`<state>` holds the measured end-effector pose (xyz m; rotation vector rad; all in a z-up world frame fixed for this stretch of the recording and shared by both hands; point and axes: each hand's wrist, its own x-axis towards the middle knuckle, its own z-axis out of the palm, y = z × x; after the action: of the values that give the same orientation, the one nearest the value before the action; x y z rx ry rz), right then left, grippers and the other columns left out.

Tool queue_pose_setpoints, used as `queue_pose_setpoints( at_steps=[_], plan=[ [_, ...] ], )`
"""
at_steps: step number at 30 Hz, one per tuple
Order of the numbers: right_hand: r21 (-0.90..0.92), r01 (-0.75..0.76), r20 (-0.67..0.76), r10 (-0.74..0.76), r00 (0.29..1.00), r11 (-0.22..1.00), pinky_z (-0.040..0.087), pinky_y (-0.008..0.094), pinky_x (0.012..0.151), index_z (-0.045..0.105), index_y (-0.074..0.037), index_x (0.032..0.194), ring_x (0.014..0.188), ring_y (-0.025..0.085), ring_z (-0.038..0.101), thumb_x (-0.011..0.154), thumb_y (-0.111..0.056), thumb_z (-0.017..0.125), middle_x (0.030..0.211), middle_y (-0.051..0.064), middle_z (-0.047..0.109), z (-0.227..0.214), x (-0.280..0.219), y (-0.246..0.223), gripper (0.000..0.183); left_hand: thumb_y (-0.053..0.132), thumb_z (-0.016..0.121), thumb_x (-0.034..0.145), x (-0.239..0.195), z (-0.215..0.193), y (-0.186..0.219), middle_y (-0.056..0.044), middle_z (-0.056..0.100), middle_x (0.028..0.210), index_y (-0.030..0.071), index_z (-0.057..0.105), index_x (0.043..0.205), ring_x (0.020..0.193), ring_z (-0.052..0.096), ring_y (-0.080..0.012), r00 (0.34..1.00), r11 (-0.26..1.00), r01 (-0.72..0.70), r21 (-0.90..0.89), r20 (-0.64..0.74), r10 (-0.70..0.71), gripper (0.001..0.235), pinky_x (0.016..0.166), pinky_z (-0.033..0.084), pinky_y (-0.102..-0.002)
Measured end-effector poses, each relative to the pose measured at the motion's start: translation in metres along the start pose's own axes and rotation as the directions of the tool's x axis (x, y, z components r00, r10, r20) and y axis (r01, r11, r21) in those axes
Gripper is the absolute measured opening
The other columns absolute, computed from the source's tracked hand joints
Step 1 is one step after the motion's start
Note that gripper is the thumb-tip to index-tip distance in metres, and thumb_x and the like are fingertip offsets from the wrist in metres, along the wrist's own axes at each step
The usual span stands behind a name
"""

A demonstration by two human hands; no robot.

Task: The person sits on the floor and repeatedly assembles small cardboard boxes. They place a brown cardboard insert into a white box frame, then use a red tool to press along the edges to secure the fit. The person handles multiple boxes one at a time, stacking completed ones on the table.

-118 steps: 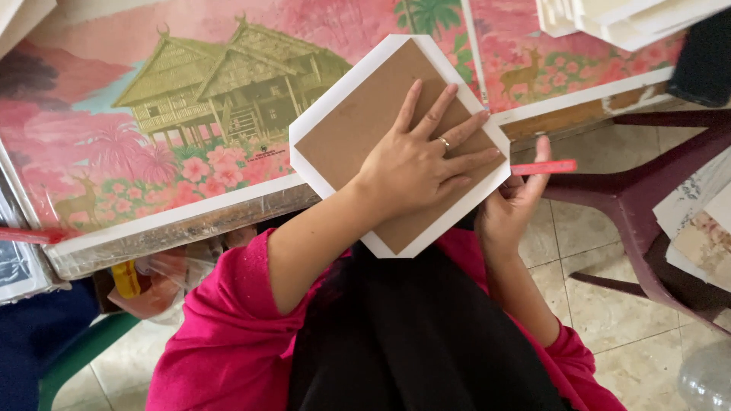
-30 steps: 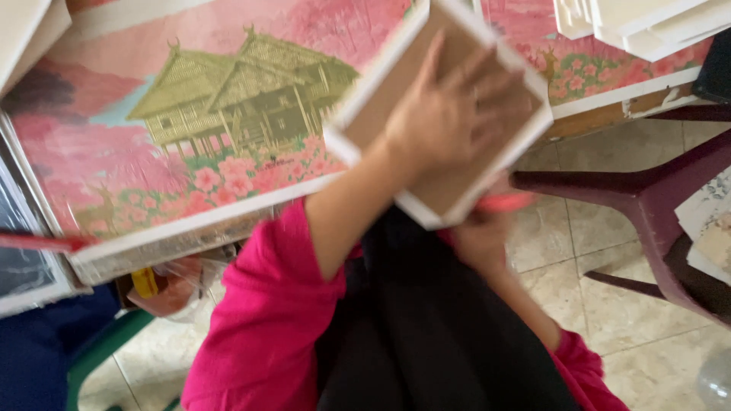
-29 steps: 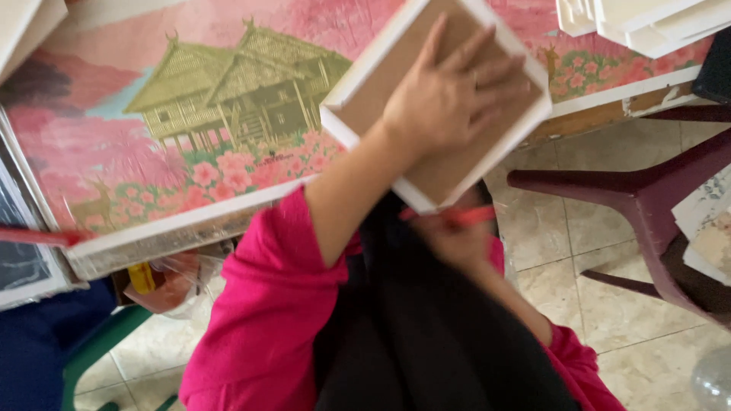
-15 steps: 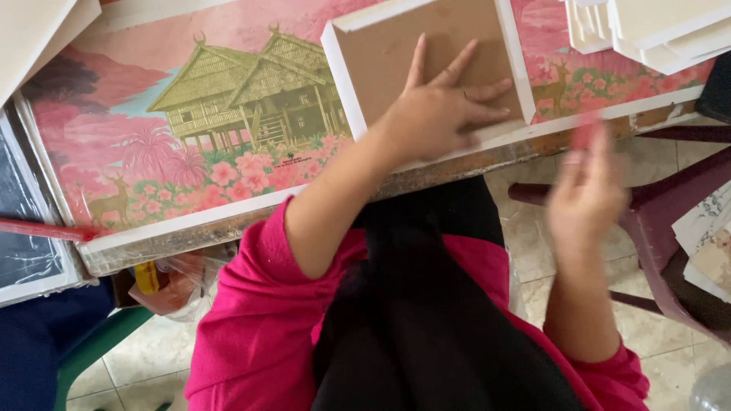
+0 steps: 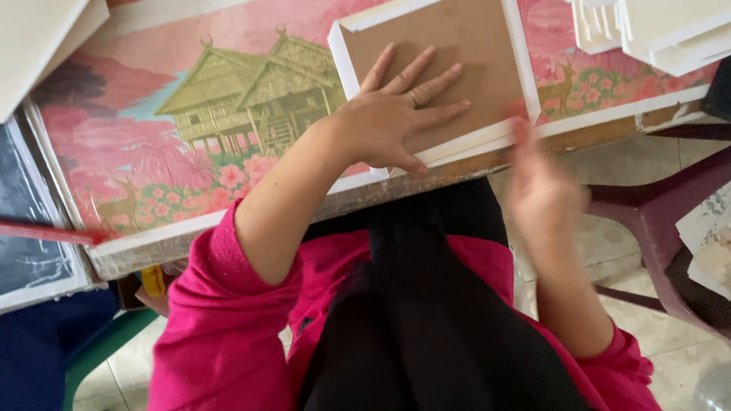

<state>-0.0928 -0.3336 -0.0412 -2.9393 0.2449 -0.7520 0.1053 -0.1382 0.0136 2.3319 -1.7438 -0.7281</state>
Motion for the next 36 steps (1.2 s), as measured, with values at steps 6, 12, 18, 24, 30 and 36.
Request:
queue_pose_setpoints(
  at_steps=[6, 12, 18, 24, 30, 36],
  plan=[
    [0.095, 0.215, 0.369, -0.235, 0.899, 0.972, 0.029, 0.036, 0.039, 0.032, -0.023, 0.152, 0.039, 0.014, 0.035, 0.107, -0.025, 0.043, 0.056, 0.003, 0.047, -0.024, 0.01, -0.031, 0.046, 0.054, 0.065, 0.077, 0.005, 0.001, -0.005, 0.003, -0.005, 0.157, 0.033, 0.016, 0.151, 0.141, -0.015, -0.0277, 0.999, 0.999, -0.036, -0.033, 0.018, 0.037, 0.09, 0.109, -0.015, -0.056],
    [-0.251, 0.324, 0.211, -0.275, 0.938, 0.912, 0.029, 0.031, 0.039, 0.035, -0.005, 0.151, 0.043, 0.011, 0.029, 0.103, -0.008, 0.051, 0.066, 0.0, 0.049, -0.02, 0.003, -0.068, 0.051, 0.06, 0.026, 0.089, 0.02, 0.0, 0.014, 0.009, 0.013, 0.155, 0.038, 0.037, 0.141, 0.143, -0.004, -0.026, 0.994, 0.986, 0.106, -0.126, 0.04, -0.102, 0.058, 0.109, -0.008, -0.056],
    [0.721, 0.221, 0.171, -0.477, 0.862, 0.657, 0.044, 0.039, 0.056, 0.065, -0.006, 0.083, 0.06, 0.026, 0.061, 0.091, -0.015, 0.06, 0.071, 0.009, 0.064, -0.007, -0.021, -0.095, 0.013, 0.086, 0.06, 0.06, 0.0, 0.07, 0.066, -0.016, 0.026, 0.152, 0.02, 0.041, 0.145, 0.139, 0.025, -0.0362, 0.854, 0.889, 0.251, 0.383, -0.52, -0.017, 0.109, 0.108, 0.022, -0.066],
    [0.672, -0.004, 0.467, -0.42, 0.778, 0.74, 0.049, 0.033, 0.046, 0.066, -0.014, 0.083, 0.049, 0.023, 0.064, 0.079, -0.038, 0.074, 0.056, 0.006, 0.063, -0.002, -0.037, -0.069, 0.025, 0.01, 0.041, 0.089, -0.074, 0.049, 0.042, -0.013, 0.062, 0.114, 0.011, 0.063, 0.119, 0.107, 0.062, -0.0336, 0.503, 0.972, 0.089, 0.219, -0.852, 0.146, 0.037, 0.089, 0.052, -0.049],
    [0.788, -0.317, 0.409, -0.065, 0.91, 0.528, 0.053, 0.023, 0.047, 0.066, -0.007, 0.102, 0.053, 0.015, 0.067, 0.089, -0.014, 0.061, 0.075, 0.005, 0.071, -0.004, -0.021, -0.061, 0.016, 0.015, 0.056, 0.101, -0.118, 0.076, 0.019, -0.009, 0.066, 0.11, 0.02, 0.046, 0.132, 0.089, 0.07, -0.0192, -0.089, 0.411, -0.699, -0.585, -0.499, -0.862, 0.033, 0.079, 0.063, -0.039],
    [0.901, -0.381, 0.304, 0.327, 0.895, 0.207, 0.032, 0.018, 0.034, 0.058, 0.003, 0.109, 0.035, 0.006, 0.04, 0.097, -0.015, 0.051, 0.087, 0.018, 0.064, -0.013, 0.007, -0.053, 0.022, 0.02, 0.057, 0.096, -0.102, 0.108, 0.025, -0.017, 0.069, 0.097, 0.011, 0.046, 0.136, 0.08, 0.072, -0.025, 0.084, 0.043, -0.806, -0.59, -0.186, -0.979, 0.042, 0.071, 0.063, -0.043]
  ],
)
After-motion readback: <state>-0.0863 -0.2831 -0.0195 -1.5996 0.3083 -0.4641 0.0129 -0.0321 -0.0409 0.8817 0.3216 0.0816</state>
